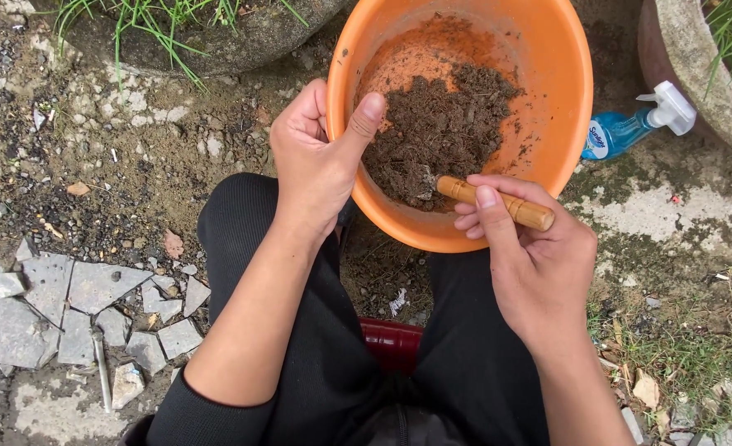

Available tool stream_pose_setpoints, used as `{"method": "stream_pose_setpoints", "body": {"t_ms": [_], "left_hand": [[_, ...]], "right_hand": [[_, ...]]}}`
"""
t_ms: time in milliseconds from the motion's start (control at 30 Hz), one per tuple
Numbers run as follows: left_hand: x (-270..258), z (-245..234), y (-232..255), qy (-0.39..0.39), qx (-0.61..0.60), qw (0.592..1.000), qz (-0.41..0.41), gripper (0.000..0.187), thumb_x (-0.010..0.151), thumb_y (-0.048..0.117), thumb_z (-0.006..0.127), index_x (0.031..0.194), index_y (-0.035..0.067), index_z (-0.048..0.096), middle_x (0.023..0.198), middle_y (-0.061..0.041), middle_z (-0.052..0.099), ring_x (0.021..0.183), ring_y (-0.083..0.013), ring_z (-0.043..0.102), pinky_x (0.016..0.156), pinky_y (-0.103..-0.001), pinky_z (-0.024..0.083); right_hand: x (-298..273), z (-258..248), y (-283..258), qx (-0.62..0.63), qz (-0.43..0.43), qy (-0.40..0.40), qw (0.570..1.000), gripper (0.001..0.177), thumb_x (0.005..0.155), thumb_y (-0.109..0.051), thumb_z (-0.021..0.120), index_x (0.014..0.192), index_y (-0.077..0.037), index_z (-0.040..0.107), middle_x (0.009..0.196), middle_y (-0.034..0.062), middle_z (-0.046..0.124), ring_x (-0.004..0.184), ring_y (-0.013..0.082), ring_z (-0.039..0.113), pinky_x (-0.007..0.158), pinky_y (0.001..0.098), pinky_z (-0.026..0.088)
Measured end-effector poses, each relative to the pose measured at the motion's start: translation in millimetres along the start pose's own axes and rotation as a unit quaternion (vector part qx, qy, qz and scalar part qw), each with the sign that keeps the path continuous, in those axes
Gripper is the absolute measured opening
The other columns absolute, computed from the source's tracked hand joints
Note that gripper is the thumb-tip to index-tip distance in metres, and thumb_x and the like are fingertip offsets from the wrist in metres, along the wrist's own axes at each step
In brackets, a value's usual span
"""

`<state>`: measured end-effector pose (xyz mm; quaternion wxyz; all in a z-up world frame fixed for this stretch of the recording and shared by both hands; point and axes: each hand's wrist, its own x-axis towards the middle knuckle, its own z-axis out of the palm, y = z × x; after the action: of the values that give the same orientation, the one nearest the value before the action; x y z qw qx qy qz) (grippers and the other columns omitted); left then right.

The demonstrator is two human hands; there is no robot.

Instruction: The person scoops soil from an orange bowl using a small hand trowel and fills the cells of a white seedling tray. They repeat this process, transferring soil from the bowl to the tray until the cells are filled.

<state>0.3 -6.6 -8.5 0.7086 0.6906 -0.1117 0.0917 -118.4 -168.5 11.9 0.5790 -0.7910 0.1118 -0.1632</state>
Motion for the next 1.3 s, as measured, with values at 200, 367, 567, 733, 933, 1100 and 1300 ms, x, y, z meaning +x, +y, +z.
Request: {"method": "stream_pose_setpoints", "body": {"t_ms": [200, 367, 567, 733, 933, 1100, 1300], "left_hand": [[0, 2, 0, -0.004, -0.006, 1.000, -0.016, 0.036, 0.092, 0.034, 0.074, 0.073, 0.021, 0.046, 0.069, 0.008, 0.051, 0.064, -0.0036, 0.046, 0.062, -0.020, 0.042], [1, -1, -3, 0.015, -0.021, 0.999, -0.035, 0.041, 0.094, 0.030, 0.073, 0.070, 0.021, 0.042, 0.066, 0.009, 0.042, 0.061, -0.0041, 0.039, 0.059, -0.020, 0.039], [1, 0, -8, 0.027, -0.022, 0.999, -0.032, 0.043, 0.096, 0.027, 0.072, 0.068, 0.021, 0.039, 0.066, 0.009, 0.038, 0.062, -0.0035, 0.034, 0.059, -0.020, 0.034], [2, 1, -5, 0.020, -0.029, 0.999, -0.038, 0.042, 0.098, 0.030, 0.067, 0.069, 0.021, 0.039, 0.065, 0.009, 0.037, 0.061, -0.0035, 0.033, 0.058, -0.021, 0.032], [1, 0, -6, 0.024, -0.031, 0.998, -0.050, 0.041, 0.099, 0.030, 0.067, 0.069, 0.022, 0.040, 0.064, 0.010, 0.037, 0.060, -0.0032, 0.032, 0.058, -0.020, 0.030], [1, -1, -7, 0.037, -0.026, 0.997, -0.063, 0.043, 0.097, 0.034, 0.068, 0.067, 0.023, 0.039, 0.063, 0.010, 0.037, 0.060, -0.0030, 0.031, 0.057, -0.020, 0.029], [1, -2, -16, 0.056, -0.036, 0.992, -0.106, 0.044, 0.099, 0.030, 0.068, 0.068, 0.023, 0.039, 0.066, 0.010, 0.036, 0.062, -0.0029, 0.029, 0.060, -0.020, 0.027]], "right_hand": [[3, 1, 10, 0.041, 0.000, 0.003, 0.999, 0.022, 0.107, -0.011, 0.056, 0.115, 0.006, 0.069, 0.090, 0.0183, 0.075, 0.075, 0.0181, 0.074, 0.074, 0.0240, 0.064], [12, 4, 12, 0.093, 0.039, -0.006, 0.995, 0.027, 0.107, -0.017, 0.055, 0.112, 0.005, 0.070, 0.087, 0.0172, 0.076, 0.072, 0.0186, 0.074, 0.071, 0.0242, 0.063], [21, 8, 12, 0.107, 0.071, 0.008, 0.992, 0.027, 0.106, -0.017, 0.056, 0.109, 0.004, 0.072, 0.082, 0.0155, 0.076, 0.067, 0.0172, 0.074, 0.067, 0.0226, 0.063], [26, 8, 6, 0.141, 0.116, 0.026, 0.983, 0.028, 0.106, -0.017, 0.057, 0.104, 0.005, 0.074, 0.079, 0.0161, 0.076, 0.062, 0.0179, 0.072, 0.062, 0.0222, 0.062], [31, 4, -2, 0.152, 0.168, 0.009, 0.974, 0.030, 0.103, -0.021, 0.058, 0.106, 0.004, 0.074, 0.083, 0.0179, 0.077, 0.067, 0.0219, 0.076, 0.066, 0.0249, 0.064], [40, -5, -4, 0.205, 0.238, 0.032, 0.949, 0.030, 0.100, -0.020, 0.062, 0.104, 0.006, 0.075, 0.084, 0.0209, 0.078, 0.067, 0.0251, 0.077, 0.065, 0.0257, 0.064], [44, -56, 21, 0.316, 0.299, 0.127, 0.892, 0.028, 0.101, -0.020, 0.060, 0.110, 0.004, 0.072, 0.089, 0.0206, 0.076, 0.077, 0.0219, 0.076, 0.069, 0.0218, 0.064]]}}
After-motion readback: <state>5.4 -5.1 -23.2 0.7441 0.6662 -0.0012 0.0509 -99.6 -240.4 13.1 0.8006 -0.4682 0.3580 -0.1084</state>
